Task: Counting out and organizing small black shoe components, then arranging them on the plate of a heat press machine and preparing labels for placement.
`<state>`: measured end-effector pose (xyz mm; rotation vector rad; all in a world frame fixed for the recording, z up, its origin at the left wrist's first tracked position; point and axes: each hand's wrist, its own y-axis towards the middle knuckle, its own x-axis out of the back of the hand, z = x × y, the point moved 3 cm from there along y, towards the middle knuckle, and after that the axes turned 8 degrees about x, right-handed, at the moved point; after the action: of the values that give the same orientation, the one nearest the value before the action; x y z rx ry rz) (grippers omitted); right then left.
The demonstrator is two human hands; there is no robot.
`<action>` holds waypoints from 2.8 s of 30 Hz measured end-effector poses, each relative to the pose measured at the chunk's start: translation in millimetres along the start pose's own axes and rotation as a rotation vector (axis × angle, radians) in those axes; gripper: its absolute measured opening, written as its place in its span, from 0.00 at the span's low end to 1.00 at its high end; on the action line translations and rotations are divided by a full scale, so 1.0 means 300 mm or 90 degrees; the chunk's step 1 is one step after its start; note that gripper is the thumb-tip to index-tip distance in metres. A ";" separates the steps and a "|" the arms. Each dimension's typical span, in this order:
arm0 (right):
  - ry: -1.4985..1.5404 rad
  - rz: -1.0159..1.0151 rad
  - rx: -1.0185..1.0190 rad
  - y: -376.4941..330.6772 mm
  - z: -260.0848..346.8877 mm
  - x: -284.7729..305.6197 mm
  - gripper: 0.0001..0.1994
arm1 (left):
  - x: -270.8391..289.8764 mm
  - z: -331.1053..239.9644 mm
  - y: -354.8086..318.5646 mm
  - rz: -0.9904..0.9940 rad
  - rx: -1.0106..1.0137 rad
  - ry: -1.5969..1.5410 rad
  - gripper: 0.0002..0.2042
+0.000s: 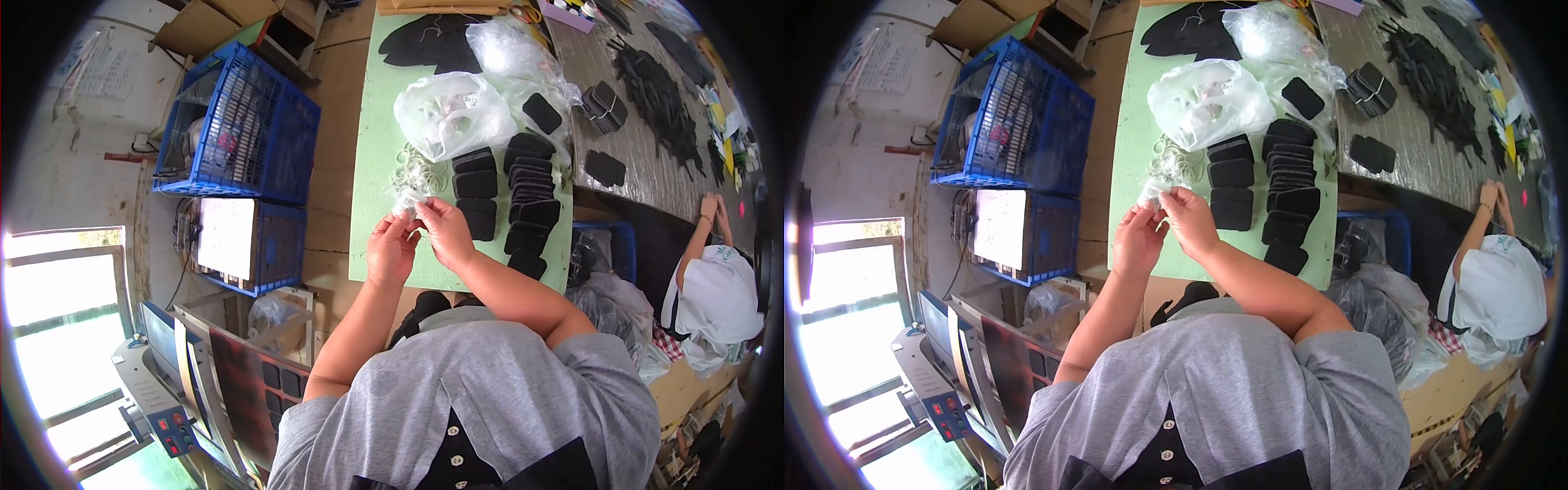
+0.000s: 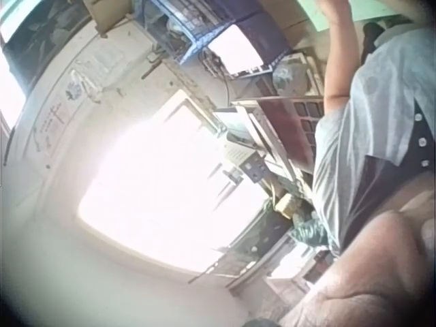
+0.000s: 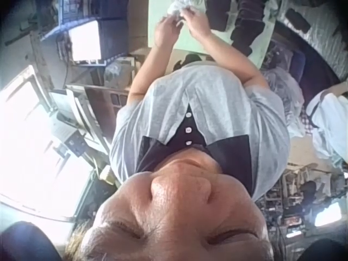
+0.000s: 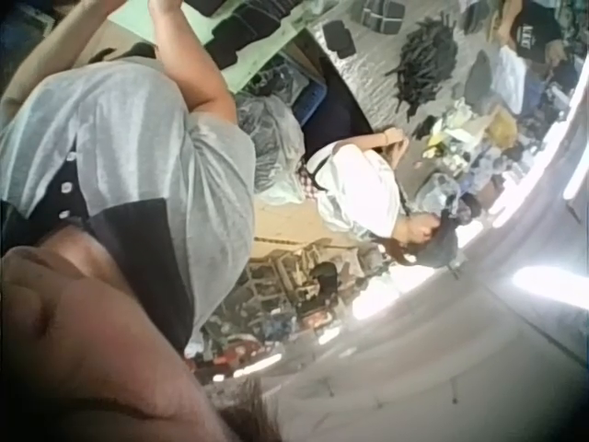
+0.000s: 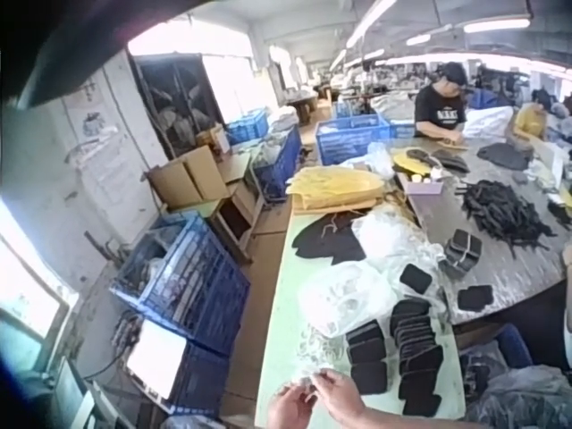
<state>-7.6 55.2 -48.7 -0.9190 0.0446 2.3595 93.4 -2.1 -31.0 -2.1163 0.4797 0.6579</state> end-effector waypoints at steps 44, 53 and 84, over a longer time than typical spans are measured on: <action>0.237 0.134 -0.171 -0.110 -0.029 -0.051 0.12 | 0.087 0.025 -0.163 -0.164 -0.219 0.294 0.08; 0.230 0.096 -0.251 -0.242 -0.111 -0.106 0.15 | 0.204 0.025 -0.312 -0.238 -0.208 0.303 0.07; -0.246 0.433 -0.570 -0.897 -0.802 -0.695 0.12 | 1.333 -0.045 -1.206 -0.544 -0.206 0.019 0.04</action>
<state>405.6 109.8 -53.4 -0.8768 -1.0830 3.2134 610.1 151.9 -44.4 -2.3474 -0.5480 0.2031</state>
